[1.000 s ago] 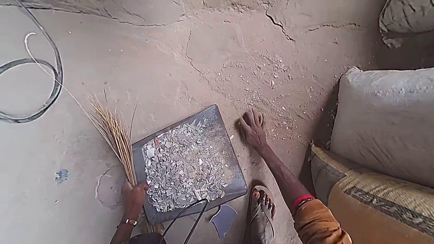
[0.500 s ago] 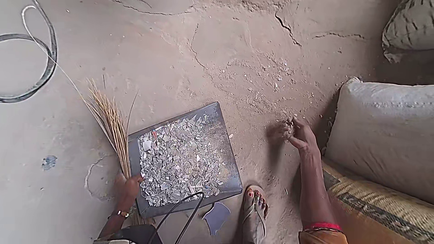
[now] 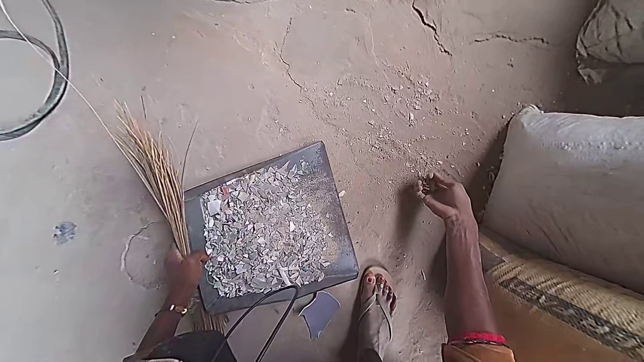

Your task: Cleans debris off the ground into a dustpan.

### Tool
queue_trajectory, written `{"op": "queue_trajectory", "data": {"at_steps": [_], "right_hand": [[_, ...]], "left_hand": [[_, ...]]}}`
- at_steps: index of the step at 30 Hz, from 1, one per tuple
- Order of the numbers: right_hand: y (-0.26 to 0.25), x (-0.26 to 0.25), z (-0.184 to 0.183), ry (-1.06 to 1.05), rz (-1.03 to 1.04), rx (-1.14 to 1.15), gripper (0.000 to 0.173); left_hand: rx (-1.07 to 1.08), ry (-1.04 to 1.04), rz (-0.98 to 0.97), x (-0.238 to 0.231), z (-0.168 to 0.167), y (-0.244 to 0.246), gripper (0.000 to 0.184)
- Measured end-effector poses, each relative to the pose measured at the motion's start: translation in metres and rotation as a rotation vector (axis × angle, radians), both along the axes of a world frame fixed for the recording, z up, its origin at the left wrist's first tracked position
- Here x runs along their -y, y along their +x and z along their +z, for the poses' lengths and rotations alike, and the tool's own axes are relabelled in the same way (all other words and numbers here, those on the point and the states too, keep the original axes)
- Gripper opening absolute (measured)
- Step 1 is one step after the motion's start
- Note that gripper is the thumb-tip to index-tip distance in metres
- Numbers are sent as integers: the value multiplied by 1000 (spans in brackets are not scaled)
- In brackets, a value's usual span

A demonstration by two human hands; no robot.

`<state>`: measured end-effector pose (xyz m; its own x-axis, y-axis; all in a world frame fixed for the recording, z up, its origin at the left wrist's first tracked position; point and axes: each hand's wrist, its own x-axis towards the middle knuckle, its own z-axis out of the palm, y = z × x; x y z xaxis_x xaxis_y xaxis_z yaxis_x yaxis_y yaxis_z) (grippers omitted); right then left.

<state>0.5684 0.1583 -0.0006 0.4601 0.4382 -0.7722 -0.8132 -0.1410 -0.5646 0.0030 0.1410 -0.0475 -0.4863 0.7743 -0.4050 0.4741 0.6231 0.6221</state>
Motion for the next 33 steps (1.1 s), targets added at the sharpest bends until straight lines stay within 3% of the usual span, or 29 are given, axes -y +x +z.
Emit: {"op": "queue_trajectory", "data": {"at_steps": [3,5,8,10,12,14,16,18,21,26,30,33], "right_hand": [[-5,1,1,15,-14,-3,28],[-8,-3,-4,-26,-39,-3,20],[-29,-2,-1,-73,-76,182,17],[-63,-1,6,-75,121,324,24],[-95,11,21,60,505,287,30],[-102,24,33,157,706,370,33],[-78,37,16,-96,647,843,37],[-40,49,-38,-490,524,1304,50],[-25,56,-95,-763,530,1466,72],[-71,5,-96,-419,591,1570,65],[-56,-20,-108,-617,522,1583,73],[-68,-36,-112,-478,650,1660,73]], "left_hand": [[22,0,30,5,3,1,84],[22,18,30,1,1,2,82],[12,11,23,6,3,-1,80],[0,15,6,3,1,-1,79],[2,22,-4,3,-2,-1,81],[-6,23,-12,4,-3,-4,82],[-5,25,-7,7,0,-4,83],[1,37,-19,3,-2,-4,84],[3,41,-24,5,-2,-4,84],[-11,60,-15,4,-8,-6,86],[-24,55,-21,5,-8,-9,85],[-4,66,-19,4,-9,-9,84]]}}
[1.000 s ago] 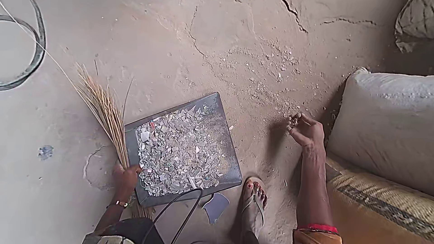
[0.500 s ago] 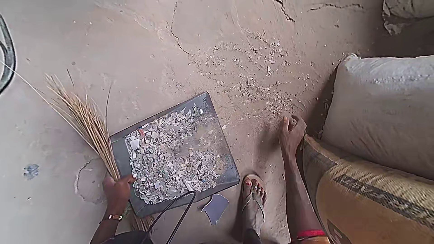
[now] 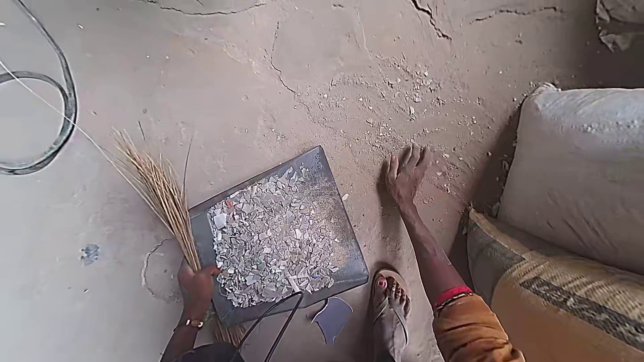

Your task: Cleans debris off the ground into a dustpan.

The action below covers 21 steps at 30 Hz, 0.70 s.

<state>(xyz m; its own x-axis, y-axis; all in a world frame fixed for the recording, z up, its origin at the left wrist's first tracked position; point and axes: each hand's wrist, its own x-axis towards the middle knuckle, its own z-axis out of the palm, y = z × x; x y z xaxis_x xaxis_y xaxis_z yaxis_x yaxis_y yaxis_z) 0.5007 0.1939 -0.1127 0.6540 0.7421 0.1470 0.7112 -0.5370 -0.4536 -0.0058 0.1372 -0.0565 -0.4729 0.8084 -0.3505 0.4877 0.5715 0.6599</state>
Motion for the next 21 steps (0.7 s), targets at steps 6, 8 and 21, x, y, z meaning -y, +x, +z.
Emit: {"op": "queue_trajectory", "data": {"at_steps": [6,8,21], "right_hand": [[4,-52,6,-17,569,199,44],[30,-63,18,-112,574,236,33],[48,6,99,170,-379,-1800,42]], "left_hand": [[-15,-10,2,0,5,6,82],[-6,-26,17,0,8,6,84],[-4,-71,24,-2,11,9,81]]}}
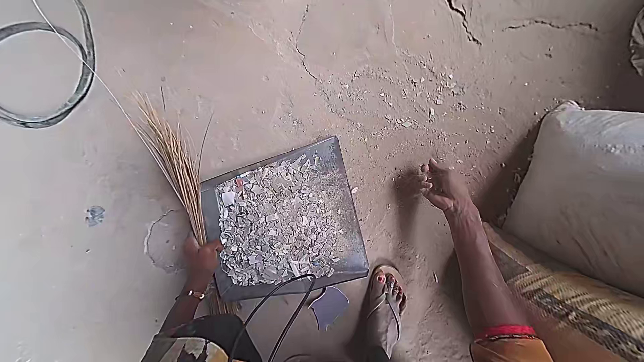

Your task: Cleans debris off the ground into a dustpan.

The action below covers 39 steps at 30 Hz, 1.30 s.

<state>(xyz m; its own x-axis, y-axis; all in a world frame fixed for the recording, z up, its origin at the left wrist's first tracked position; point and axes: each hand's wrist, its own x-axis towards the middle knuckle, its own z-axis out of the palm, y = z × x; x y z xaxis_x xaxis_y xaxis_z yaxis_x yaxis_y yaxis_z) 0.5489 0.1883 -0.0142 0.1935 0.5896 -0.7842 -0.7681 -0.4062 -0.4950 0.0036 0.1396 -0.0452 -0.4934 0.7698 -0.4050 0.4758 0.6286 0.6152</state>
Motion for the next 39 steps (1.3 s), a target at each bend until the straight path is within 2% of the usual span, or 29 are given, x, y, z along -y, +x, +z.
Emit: {"op": "queue_trajectory", "data": {"at_steps": [4,8,10,11,14,16,20,25,26,28,31,32,33,34,36,39], "right_hand": [[-19,0,14,-48,-138,87,24],[-18,6,18,7,-148,26,44],[-22,7,13,-10,-55,3,51],[-24,7,12,-23,-37,-7,50],[-26,10,12,-36,-175,15,38],[-30,7,9,-78,-168,35,31],[-31,13,8,-78,-231,70,36],[-36,15,6,-140,-271,122,30],[-43,16,9,-134,-228,154,32],[-75,21,17,-79,29,227,39],[-134,43,36,191,719,309,33],[-141,42,41,261,894,370,32],[-140,34,43,275,961,517,36],[-131,20,39,255,935,734,40],[-85,-20,14,143,747,1157,42],[5,-97,-33,12,559,1551,54]], "left_hand": [[-2,-39,4,3,-2,-3,82],[-3,-24,4,4,-2,-4,83],[14,-8,6,2,-2,-2,83],[18,0,2,1,-3,-2,83],[21,-9,7,6,-1,-3,84],[16,1,6,2,-5,-4,82],[28,4,7,6,-5,-6,85],[17,13,-8,5,-5,-5,86],[23,10,-9,5,-4,-5,87],[28,14,-10,2,-6,-6,87],[39,51,10,5,-14,-9,86],[47,62,13,5,-17,-10,82],[48,56,17,4,-16,-10,79],[43,45,20,3,-14,-9,79],[27,27,25,5,-11,-7,79],[3,28,10,3,-12,-8,79]]}}
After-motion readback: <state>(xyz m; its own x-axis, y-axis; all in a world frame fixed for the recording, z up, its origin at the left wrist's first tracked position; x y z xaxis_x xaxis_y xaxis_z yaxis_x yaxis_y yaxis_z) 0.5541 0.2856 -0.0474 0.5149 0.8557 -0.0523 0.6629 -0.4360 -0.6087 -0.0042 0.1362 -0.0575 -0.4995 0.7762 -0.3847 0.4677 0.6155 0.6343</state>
